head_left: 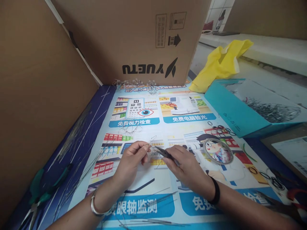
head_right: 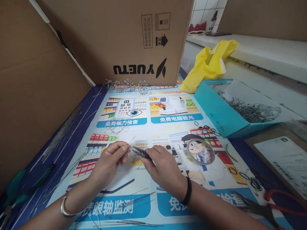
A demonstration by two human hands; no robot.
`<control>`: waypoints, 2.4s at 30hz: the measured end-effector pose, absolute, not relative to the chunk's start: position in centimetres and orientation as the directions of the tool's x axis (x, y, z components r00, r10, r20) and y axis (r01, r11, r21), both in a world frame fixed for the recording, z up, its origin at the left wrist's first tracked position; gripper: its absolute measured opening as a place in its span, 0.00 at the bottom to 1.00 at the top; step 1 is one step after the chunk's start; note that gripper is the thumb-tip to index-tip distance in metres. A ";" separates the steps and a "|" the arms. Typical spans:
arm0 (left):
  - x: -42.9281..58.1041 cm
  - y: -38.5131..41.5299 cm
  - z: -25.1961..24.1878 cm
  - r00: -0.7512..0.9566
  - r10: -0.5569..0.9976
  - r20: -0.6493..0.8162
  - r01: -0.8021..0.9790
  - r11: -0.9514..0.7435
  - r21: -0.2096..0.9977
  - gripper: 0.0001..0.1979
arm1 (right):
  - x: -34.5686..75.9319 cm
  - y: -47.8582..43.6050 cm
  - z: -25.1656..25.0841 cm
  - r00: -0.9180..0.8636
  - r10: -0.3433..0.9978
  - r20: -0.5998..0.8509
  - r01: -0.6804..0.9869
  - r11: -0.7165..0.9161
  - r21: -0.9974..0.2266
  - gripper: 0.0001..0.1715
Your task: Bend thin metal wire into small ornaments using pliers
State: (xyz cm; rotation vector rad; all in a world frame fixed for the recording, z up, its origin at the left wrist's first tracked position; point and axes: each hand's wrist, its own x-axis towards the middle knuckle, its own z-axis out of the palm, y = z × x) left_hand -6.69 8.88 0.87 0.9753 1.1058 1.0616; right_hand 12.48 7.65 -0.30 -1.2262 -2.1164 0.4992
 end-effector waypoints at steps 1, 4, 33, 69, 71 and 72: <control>-6.7 8.8 0.8 0.128 0.972 -0.198 -0.147 0.216 0.965 0.08 | 12.4 7.6 -0.4 -0.383 0.872 0.305 0.641 0.489 -0.592 0.07; -6.6 8.6 0.4 0.172 0.966 -0.192 -0.104 0.212 0.972 0.08 | 12.2 7.6 -0.5 -0.387 0.883 0.266 0.668 0.467 -0.579 0.08; -6.8 8.9 0.3 0.243 0.935 0.258 0.512 -0.349 0.785 0.07 | 13.0 8.1 0.8 -0.539 0.802 0.257 0.829 0.560 -0.007 0.04; -6.7 8.5 1.1 -0.006 1.000 -0.005 0.296 0.007 0.955 0.07 | 12.0 7.7 -0.2 -0.515 0.787 0.339 0.810 0.576 -0.107 0.11; -6.7 8.5 1.0 -0.003 1.000 -0.003 0.287 0.004 0.958 0.07 | 12.0 7.7 -0.2 -0.515 0.784 0.345 0.810 0.578 -0.104 0.11; -6.7 8.5 1.0 -0.003 1.000 -0.002 0.284 0.003 0.959 0.07 | 12.0 7.7 -0.2 -0.517 0.782 0.349 0.809 0.580 -0.101 0.11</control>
